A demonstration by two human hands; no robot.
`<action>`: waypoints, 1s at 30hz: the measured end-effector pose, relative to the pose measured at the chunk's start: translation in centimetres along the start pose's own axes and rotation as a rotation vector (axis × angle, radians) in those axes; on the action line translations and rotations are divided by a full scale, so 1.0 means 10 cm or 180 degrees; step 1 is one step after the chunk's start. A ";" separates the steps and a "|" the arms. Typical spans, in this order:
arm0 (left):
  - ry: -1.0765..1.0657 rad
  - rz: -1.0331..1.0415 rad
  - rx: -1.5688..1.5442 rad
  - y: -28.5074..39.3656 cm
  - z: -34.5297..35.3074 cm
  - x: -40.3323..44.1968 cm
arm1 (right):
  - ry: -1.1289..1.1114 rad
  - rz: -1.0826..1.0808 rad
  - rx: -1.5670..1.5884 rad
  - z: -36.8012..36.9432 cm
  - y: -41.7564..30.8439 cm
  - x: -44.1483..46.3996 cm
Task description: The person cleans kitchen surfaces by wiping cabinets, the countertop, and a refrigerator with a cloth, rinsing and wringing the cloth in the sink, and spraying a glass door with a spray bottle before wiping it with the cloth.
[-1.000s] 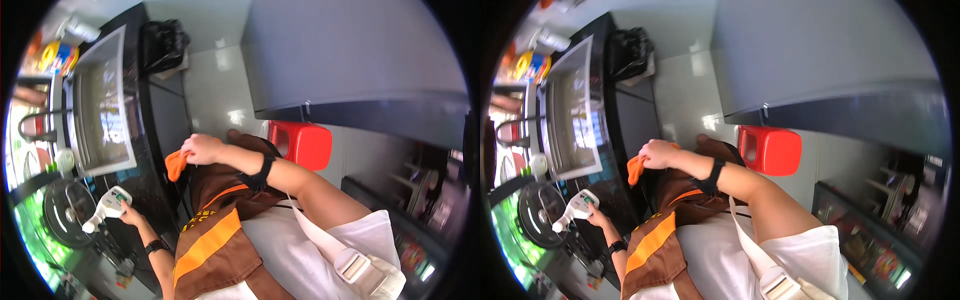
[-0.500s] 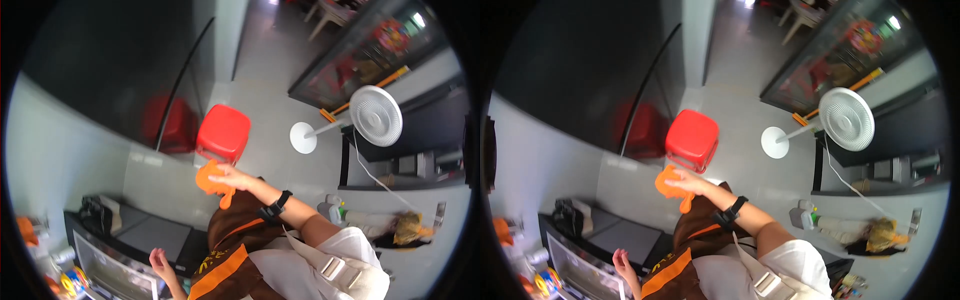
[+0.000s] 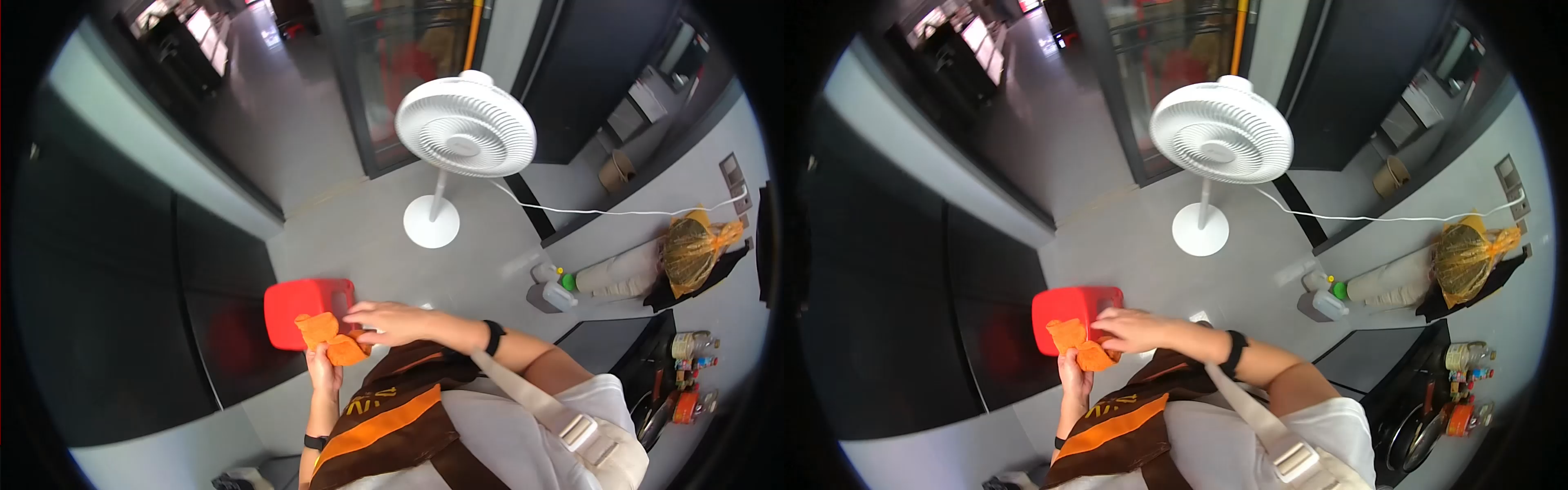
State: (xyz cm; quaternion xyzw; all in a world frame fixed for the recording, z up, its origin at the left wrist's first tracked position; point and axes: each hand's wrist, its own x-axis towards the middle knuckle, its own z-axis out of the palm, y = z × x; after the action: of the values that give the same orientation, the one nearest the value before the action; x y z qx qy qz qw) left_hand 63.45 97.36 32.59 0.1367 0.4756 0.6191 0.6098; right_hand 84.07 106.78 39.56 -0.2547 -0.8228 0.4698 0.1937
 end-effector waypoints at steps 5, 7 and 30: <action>0.0218 0.0322 0.0791 -0.01 0.44 0.98 | -0.0209 0.0949 0.1164 -2.20 0.33 -1.02; 0.0022 0.0390 0.1008 0.02 0.56 1.16 | 0.1374 0.0677 0.0640 -3.12 0.01 -1.38; 0.0326 -0.0952 0.4408 -1.16 1.12 3.06 | 0.0633 0.1508 0.0073 -4.57 4.47 -0.01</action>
State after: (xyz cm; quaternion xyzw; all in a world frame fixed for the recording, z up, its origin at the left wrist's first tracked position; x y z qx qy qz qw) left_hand 72.32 126.91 16.97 0.3969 0.8016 0.0898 0.4380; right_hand 120.24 156.73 22.74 -0.4831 -0.7117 0.4840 0.1610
